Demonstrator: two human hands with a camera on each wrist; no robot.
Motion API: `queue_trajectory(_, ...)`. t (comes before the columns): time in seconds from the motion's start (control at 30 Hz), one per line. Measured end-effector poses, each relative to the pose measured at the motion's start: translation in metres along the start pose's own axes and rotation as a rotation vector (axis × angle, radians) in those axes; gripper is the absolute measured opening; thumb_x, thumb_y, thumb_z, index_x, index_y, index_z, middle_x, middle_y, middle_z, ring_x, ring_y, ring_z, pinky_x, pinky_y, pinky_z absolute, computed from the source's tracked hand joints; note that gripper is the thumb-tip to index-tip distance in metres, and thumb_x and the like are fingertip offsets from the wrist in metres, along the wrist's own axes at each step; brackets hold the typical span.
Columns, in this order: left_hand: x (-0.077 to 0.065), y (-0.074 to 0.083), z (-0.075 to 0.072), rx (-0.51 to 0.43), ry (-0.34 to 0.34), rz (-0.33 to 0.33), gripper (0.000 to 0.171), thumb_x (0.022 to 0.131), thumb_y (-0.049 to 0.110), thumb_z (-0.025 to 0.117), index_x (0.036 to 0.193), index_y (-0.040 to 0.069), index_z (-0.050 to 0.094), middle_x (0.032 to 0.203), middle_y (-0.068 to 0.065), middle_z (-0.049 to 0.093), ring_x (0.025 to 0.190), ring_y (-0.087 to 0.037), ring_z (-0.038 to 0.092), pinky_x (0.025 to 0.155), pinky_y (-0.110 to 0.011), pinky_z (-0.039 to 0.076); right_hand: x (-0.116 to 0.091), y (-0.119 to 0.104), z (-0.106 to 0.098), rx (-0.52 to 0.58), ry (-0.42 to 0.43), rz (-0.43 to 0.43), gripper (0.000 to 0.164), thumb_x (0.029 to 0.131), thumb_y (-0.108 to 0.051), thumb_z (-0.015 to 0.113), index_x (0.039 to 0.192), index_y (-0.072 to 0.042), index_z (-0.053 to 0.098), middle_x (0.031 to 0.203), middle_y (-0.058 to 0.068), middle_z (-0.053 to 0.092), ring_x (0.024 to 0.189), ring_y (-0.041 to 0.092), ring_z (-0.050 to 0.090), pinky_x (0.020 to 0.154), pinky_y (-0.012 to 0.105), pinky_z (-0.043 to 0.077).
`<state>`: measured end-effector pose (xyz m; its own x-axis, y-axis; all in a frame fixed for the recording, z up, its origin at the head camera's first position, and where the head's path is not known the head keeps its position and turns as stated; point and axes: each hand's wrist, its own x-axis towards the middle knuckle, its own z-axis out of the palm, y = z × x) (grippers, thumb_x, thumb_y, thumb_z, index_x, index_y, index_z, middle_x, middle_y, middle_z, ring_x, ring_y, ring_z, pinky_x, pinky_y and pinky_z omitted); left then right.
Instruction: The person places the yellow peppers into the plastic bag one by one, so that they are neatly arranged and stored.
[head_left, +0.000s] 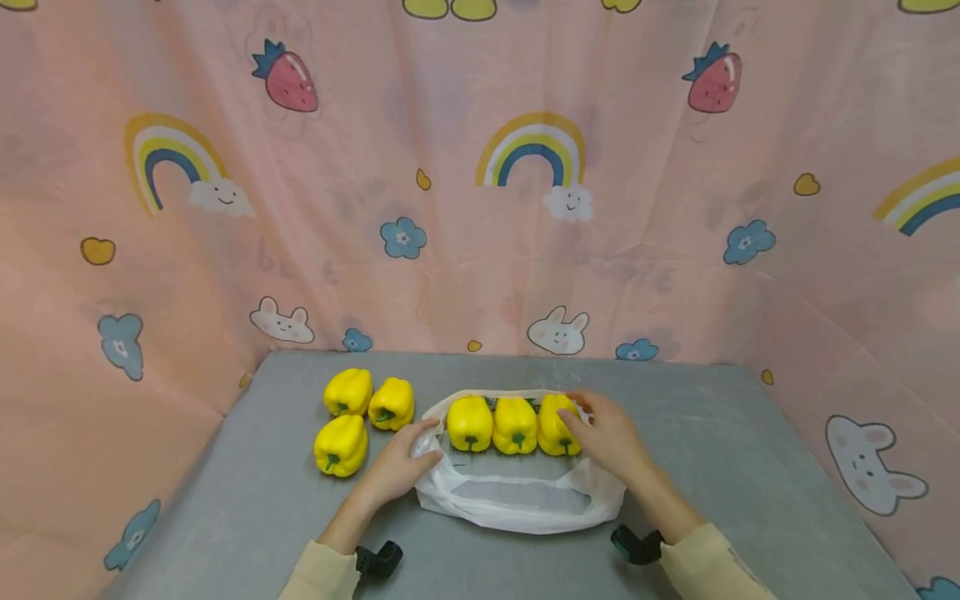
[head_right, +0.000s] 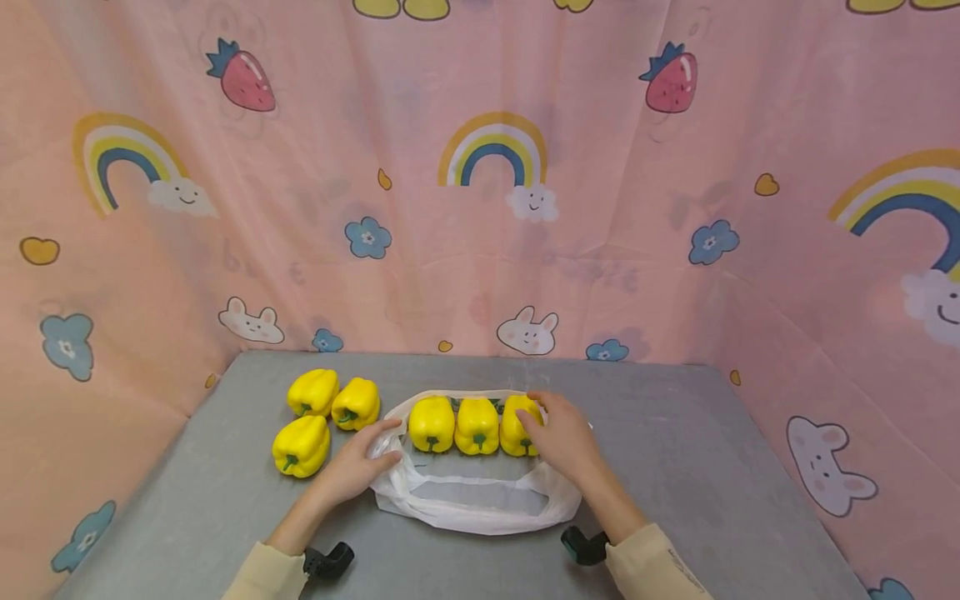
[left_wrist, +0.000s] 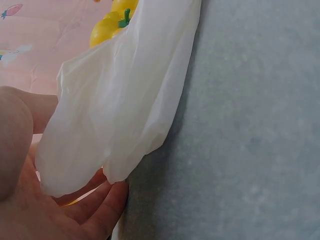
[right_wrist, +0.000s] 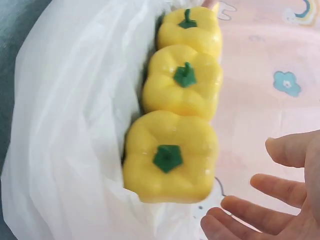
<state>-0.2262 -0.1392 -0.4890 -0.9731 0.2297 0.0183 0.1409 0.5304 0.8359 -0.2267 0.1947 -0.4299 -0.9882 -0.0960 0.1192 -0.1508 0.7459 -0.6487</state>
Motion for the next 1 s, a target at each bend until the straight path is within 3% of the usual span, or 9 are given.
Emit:
queue_trajectory(0.23, -0.001, -0.002, -0.002, 0.005, -0.004, -0.012, 0.052, 0.098, 0.023, 0.068, 0.147, 0.013, 0.053, 0.152, -0.015, 0.047, 0.143, -0.04, 0.038, 0.113, -0.066, 0.028, -0.009, 0.002, -0.015, 0.039, 0.056, -0.097, 0.043, 0.103, -0.025, 0.061, 0.136, 0.002, 0.058, 0.135, 0.022, 0.059, 0.123, 0.042, 0.055, 0.1, 0.057, 0.05)
queue_trajectory(0.5, 0.001, -0.003, -0.003, 0.002, -0.009, -0.007, 0.052, 0.099, 0.023, 0.067, 0.148, 0.013, 0.052, 0.153, -0.015, 0.047, 0.143, -0.04, 0.038, 0.114, -0.066, 0.027, -0.017, 0.016, -0.029, 0.05, 0.095, -0.146, 0.042, 0.103, -0.03, 0.062, 0.135, -0.002, 0.061, 0.136, 0.02, 0.058, 0.126, 0.045, 0.052, 0.101, 0.066, 0.043)
queue_trajectory(0.6, 0.001, -0.002, -0.003, 0.005, -0.008, -0.008, 0.052, 0.099, 0.023, 0.067, 0.148, 0.013, 0.052, 0.153, -0.015, 0.047, 0.143, -0.04, 0.038, 0.114, -0.066, 0.028, -0.017, 0.023, -0.033, 0.047, 0.09, -0.142, 0.042, 0.103, -0.03, 0.062, 0.136, -0.004, 0.06, 0.14, 0.02, 0.055, 0.131, 0.044, 0.048, 0.104, 0.069, 0.039)
queue_trajectory(0.77, 0.001, -0.001, -0.003, 0.003, -0.009, -0.009, 0.052, 0.099, 0.022, 0.066, 0.148, 0.013, 0.052, 0.153, -0.016, 0.047, 0.143, -0.04, 0.038, 0.114, -0.065, 0.028, -0.018, 0.037, -0.032, 0.042, 0.091, -0.154, 0.041, 0.1, -0.022, 0.066, 0.135, -0.002, 0.06, 0.14, 0.022, 0.053, 0.129, 0.044, 0.048, 0.099, 0.069, 0.043)
queue_trajectory(0.87, 0.0, -0.001, -0.003, -0.001, -0.013, -0.013, 0.052, 0.099, 0.023, 0.066, 0.148, 0.013, 0.052, 0.153, -0.016, 0.047, 0.143, -0.04, 0.038, 0.114, -0.065, 0.029, -0.019, 0.046, -0.029, 0.036, 0.063, -0.121, 0.044, 0.099, -0.022, 0.067, 0.136, 0.0, 0.058, 0.143, 0.025, 0.049, 0.13, 0.046, 0.047, 0.097, 0.07, 0.044)
queue_trajectory(1.0, 0.0, -0.002, -0.002, -0.008, -0.017, -0.011, 0.051, 0.099, 0.023, 0.066, 0.147, 0.012, 0.053, 0.152, -0.016, 0.047, 0.142, -0.039, 0.039, 0.114, -0.065, 0.029, -0.019, 0.058, -0.023, 0.023, 0.009, -0.048, 0.051, 0.099, -0.028, 0.067, 0.14, 0.0, 0.055, 0.148, 0.029, 0.042, 0.136, 0.051, 0.039, 0.103, 0.073, 0.036)
